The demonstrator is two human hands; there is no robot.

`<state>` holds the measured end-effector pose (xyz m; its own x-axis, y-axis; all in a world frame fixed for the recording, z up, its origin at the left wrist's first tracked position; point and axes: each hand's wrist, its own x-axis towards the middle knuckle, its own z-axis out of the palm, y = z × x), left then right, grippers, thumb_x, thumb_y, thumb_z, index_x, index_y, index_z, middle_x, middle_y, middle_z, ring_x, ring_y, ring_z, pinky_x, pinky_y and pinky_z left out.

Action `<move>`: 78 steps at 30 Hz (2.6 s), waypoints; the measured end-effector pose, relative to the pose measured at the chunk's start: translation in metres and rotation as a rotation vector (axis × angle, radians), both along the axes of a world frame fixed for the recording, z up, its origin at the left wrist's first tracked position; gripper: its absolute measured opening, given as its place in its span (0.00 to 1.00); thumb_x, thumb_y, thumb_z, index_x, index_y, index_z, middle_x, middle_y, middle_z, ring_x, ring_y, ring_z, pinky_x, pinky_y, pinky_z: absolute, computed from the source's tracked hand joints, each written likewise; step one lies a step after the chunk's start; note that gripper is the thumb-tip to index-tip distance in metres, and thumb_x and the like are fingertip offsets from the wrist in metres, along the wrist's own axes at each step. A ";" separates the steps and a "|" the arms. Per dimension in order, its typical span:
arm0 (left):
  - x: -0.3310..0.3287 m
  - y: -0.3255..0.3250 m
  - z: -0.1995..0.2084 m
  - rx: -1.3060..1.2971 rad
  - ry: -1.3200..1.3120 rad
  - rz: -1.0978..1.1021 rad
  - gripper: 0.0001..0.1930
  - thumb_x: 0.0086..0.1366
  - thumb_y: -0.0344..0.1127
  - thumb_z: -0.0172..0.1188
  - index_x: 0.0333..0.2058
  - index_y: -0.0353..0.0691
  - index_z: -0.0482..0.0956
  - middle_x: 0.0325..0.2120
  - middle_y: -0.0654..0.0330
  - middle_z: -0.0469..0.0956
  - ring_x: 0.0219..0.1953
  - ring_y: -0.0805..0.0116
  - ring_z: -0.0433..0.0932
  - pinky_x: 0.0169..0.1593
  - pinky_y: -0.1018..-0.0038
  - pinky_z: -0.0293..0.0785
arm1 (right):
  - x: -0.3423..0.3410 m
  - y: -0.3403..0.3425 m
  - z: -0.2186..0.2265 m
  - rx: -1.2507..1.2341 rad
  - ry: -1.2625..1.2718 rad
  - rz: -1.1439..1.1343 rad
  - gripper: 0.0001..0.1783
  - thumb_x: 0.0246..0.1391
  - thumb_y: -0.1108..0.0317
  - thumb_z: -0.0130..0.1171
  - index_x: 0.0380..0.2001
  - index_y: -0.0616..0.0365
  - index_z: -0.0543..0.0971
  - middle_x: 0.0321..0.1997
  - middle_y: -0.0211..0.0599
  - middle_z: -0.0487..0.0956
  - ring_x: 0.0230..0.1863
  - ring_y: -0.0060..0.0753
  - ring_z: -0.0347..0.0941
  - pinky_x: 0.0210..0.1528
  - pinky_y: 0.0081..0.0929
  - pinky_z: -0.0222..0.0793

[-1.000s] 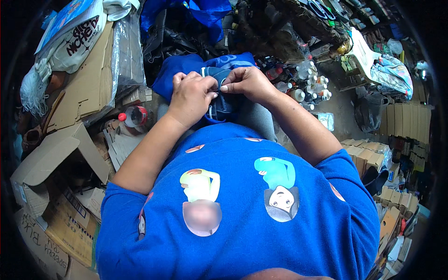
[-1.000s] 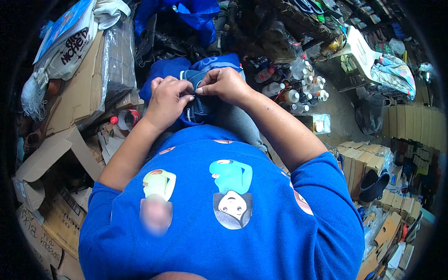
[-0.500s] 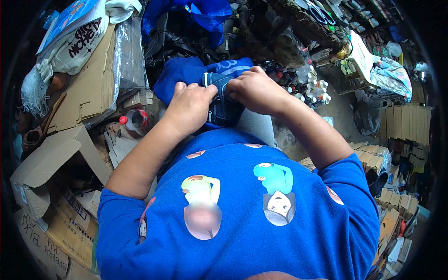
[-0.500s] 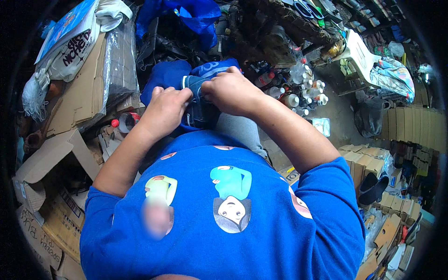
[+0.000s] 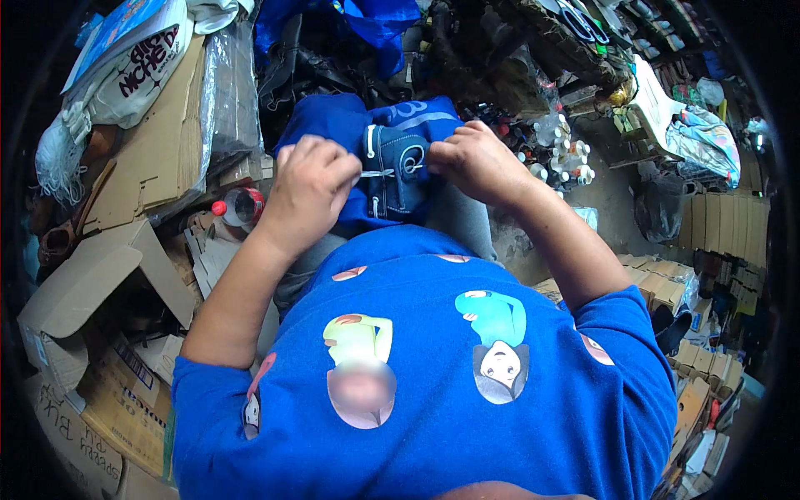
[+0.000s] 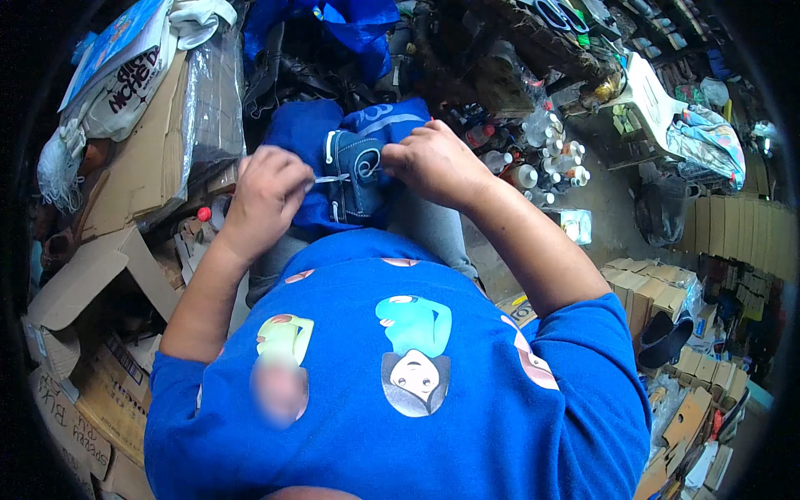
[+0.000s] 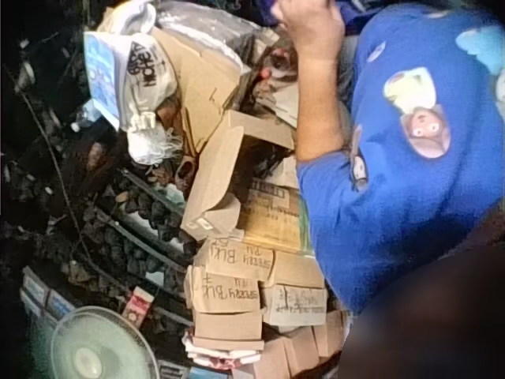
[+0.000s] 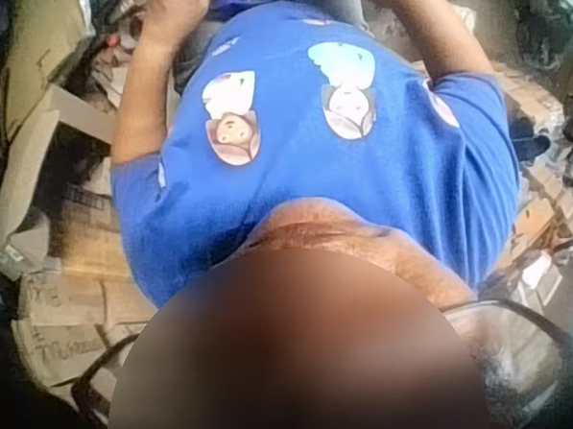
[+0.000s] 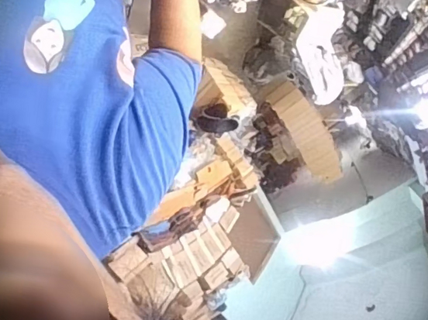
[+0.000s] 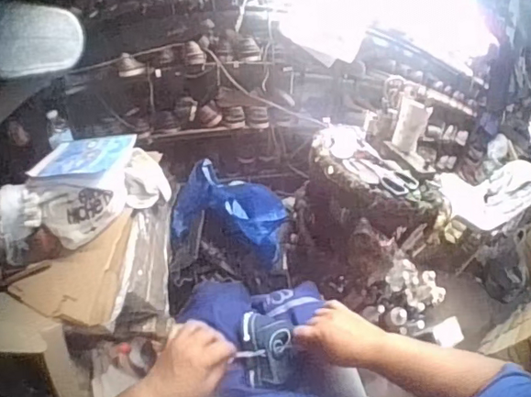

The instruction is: Hand-sewing the upper part of a blue shoe using a needle and white thread in a shoe manufacturing or repair workspace.

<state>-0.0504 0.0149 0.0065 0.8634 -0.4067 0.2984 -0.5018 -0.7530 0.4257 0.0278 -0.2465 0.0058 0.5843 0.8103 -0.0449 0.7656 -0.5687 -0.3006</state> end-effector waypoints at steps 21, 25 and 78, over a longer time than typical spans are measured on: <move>0.004 -0.005 0.003 -0.159 0.050 0.077 0.04 0.53 0.30 0.63 0.29 0.41 0.80 0.28 0.62 0.77 0.36 0.64 0.74 0.43 0.69 0.62 | -0.014 0.048 0.006 0.274 -0.051 -0.012 0.08 0.46 0.60 0.64 0.31 0.47 0.82 0.32 0.29 0.77 0.44 0.36 0.72 0.48 0.37 0.60; -0.003 0.016 -0.006 -0.131 0.162 0.146 0.06 0.54 0.31 0.63 0.31 0.40 0.80 0.32 0.60 0.78 0.38 0.62 0.75 0.46 0.67 0.65 | -0.013 0.042 0.005 0.221 -0.054 -0.039 0.06 0.47 0.61 0.62 0.28 0.48 0.82 0.31 0.30 0.76 0.42 0.37 0.72 0.47 0.38 0.60; 0.001 0.069 -0.023 -1.783 0.760 -0.173 0.13 0.72 0.41 0.47 0.47 0.40 0.72 0.29 0.60 0.75 0.41 0.60 0.80 0.48 0.65 0.75 | 0.006 -0.040 0.001 0.465 0.671 -0.560 0.16 0.55 0.63 0.63 0.44 0.61 0.79 0.42 0.31 0.78 0.45 0.24 0.73 0.50 0.23 0.68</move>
<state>-0.0494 0.0835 -0.0162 0.9809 -0.1896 0.0424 0.1165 0.7484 0.6529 0.0340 -0.2860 0.0071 0.8583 0.4459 -0.2540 0.0117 -0.5119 -0.8590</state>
